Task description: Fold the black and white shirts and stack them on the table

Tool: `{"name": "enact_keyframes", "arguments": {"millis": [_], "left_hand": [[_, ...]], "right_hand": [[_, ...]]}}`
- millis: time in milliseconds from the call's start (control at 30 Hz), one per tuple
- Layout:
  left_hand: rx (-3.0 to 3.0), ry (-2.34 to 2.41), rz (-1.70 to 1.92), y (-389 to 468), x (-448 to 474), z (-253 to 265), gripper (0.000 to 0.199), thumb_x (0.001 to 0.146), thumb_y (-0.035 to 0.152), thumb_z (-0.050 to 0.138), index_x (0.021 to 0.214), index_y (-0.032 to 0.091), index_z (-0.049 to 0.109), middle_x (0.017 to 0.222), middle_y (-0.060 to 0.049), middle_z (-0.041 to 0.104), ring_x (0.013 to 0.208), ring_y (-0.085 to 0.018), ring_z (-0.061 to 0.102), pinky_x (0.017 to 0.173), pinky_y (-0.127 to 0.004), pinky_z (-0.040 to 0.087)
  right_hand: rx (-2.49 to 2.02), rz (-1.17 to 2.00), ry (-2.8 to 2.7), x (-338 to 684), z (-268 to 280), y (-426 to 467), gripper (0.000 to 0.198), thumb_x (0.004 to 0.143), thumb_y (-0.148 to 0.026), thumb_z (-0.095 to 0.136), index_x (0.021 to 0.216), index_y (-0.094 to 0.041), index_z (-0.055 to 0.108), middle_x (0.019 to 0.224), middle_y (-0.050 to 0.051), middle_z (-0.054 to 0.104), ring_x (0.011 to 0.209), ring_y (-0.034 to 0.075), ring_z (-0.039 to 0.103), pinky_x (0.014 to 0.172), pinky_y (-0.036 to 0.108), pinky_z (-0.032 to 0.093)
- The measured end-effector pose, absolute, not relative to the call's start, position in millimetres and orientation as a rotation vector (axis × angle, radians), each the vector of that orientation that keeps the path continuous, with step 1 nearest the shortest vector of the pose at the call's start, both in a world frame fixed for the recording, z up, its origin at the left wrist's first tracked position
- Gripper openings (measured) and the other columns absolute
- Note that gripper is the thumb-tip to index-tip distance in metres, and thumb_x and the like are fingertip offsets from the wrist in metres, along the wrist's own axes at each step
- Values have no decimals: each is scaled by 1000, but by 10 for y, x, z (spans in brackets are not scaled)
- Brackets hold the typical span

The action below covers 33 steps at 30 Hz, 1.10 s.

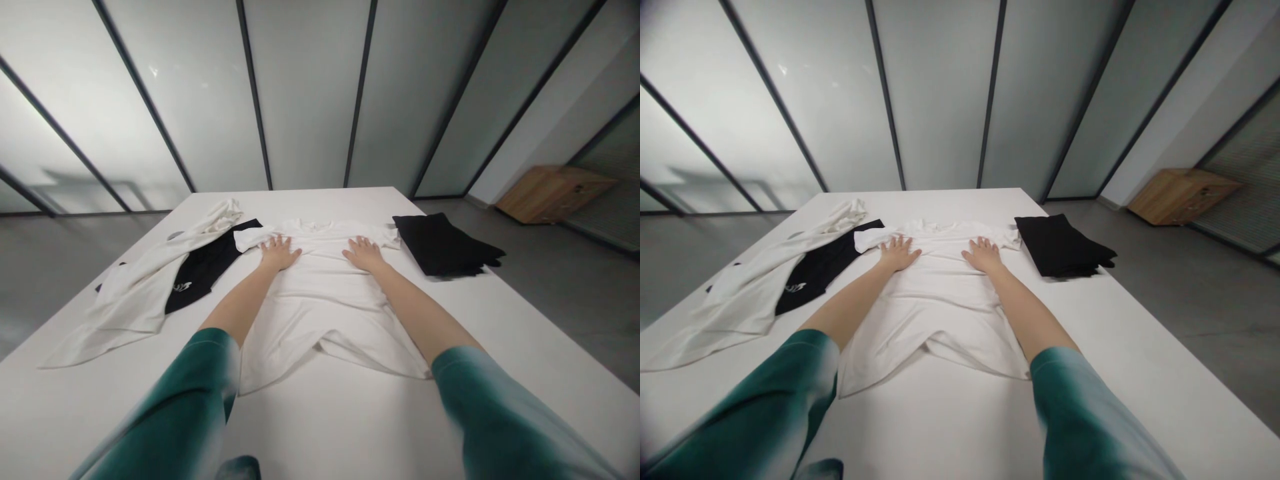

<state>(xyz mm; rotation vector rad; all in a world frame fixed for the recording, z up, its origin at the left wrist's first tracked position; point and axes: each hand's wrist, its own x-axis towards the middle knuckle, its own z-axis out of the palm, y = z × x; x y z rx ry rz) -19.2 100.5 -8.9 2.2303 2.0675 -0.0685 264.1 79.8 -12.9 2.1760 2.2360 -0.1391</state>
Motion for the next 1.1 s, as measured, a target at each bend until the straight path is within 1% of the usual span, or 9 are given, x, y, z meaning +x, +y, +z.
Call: {"name": "enact_keyframes", "arguments": {"millis": [233,367,467,567,633,700,800,933,1100], "left_hand": [[2316,2025,-5,1078,-230,-32,78,96,63,28,158,16,28,167,-17,19,152,-38,17,120,-59,16],[2474,2035,195,840,-264,29,62,96,49,42,146,13,46,155,-18,43,142,-32,39,117,-46,30],[2495,2013,169,573,-352,64,53,95,49,43,135,17,57,144,-16,55,134,-31,48,111,-44,37],[2443,1969,5,323,-477,47,65,96,58,37,146,17,47,155,-16,44,142,-32,41,113,-45,34],[2426,1948,-87,193,-552,4,71,97,60,32,154,17,37,163,-16,31,149,-32,30,118,-46,28],[2430,1949,-119,91,-605,-47,72,99,60,27,157,17,31,166,-15,24,152,-32,23,120,-46,22],[2437,1957,-115,-19,-646,-96,72,100,59,26,159,18,29,166,-14,21,153,-30,20,122,-46,20],[2429,1945,-116,-97,-666,-95,72,99,60,27,159,19,29,166,-13,21,153,-30,21,122,-47,20],[2421,1947,-99,-101,-676,-99,73,99,61,28,158,19,31,166,-13,21,153,-30,21,123,-46,19]], "right_hand": [[2120,-66,2331,2704,-164,909,64,101,-52,33,154,-18,37,164,16,27,150,31,26,118,49,24],[2050,68,2460,2787,-96,740,59,99,-45,42,150,-15,45,160,17,36,145,32,36,116,46,29],[1991,105,2516,2873,-25,497,53,99,-44,42,143,-16,53,152,17,47,137,32,45,113,47,32],[2012,40,2445,2941,-35,217,57,100,-50,40,146,-19,51,154,17,44,140,34,41,114,48,31],[2046,-20,2373,2969,-94,48,62,100,-54,39,151,-20,44,159,16,37,145,35,34,116,50,29],[2063,-59,2348,2987,-164,-85,64,100,-56,36,154,-22,39,162,15,32,148,34,30,117,51,27],[2079,-59,2362,2994,-218,-220,64,101,-55,35,156,-22,36,163,14,31,149,33,29,118,49,25],[2084,-50,2361,2970,-167,-314,63,100,-55,39,153,-22,42,160,15,36,147,33,33,117,48,28],[2213,-73,2407,3004,-132,-234,53,100,-50,41,143,-20,54,149,13,52,135,30,48,110,43,36]]}}
